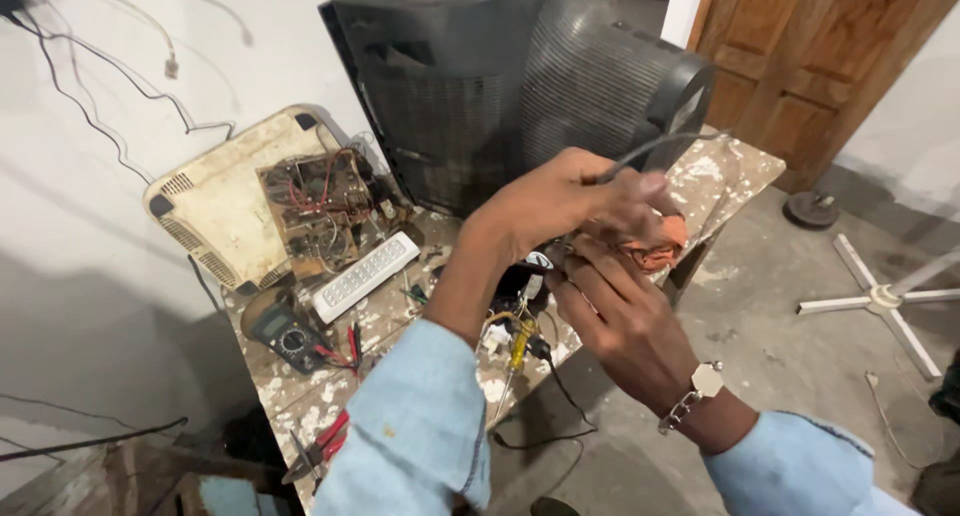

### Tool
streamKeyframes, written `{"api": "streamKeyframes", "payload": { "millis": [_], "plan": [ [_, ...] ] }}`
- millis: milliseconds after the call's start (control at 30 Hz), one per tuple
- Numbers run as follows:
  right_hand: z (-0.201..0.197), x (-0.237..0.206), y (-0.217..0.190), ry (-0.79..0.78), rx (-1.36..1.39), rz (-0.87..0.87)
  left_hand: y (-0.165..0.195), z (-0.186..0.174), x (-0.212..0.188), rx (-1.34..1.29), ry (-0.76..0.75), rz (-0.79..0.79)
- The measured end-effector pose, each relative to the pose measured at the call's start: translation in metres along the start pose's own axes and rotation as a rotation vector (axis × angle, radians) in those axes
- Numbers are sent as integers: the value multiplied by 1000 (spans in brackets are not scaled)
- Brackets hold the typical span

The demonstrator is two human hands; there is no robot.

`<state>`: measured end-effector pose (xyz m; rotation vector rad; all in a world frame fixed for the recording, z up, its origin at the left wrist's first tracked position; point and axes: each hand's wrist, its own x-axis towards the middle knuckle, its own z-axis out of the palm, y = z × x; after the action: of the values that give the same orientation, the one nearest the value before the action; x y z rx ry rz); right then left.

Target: The person repairs a blender motor assembly on a cluttered workbench. They hold the motor and a soldering iron, solder wires onto the motor's switch and terminal components, reposition parts, then reach to a power strip and plug in the power cord to test the repaired unit.

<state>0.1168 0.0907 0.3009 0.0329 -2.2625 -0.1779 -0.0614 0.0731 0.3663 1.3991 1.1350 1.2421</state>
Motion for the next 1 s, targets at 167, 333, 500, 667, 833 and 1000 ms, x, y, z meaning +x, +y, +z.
{"api": "streamKeyframes", "payload": {
  "millis": [167, 333, 500, 667, 833, 1000],
  "plan": [
    [-2, 10, 17, 54, 971, 774, 10, 1, -35, 58, 269, 5],
    [29, 18, 74, 418, 2002, 1434, -3, 6, -68, 227, 286, 199],
    [82, -6, 158, 772, 2217, 1411, -29, 20, -112, 424, 362, 143],
    [71, -22, 228, 1191, 1993, 1540, -60, 18, -161, 334, 361, 52],
    [0, 39, 171, 838, 1507, 1119, -82, 13, -184, 387, 194, -39],
    [-74, 116, 35, 339, 1013, 787, -60, 7, -184, 327, 212, -7]
  ]
}}
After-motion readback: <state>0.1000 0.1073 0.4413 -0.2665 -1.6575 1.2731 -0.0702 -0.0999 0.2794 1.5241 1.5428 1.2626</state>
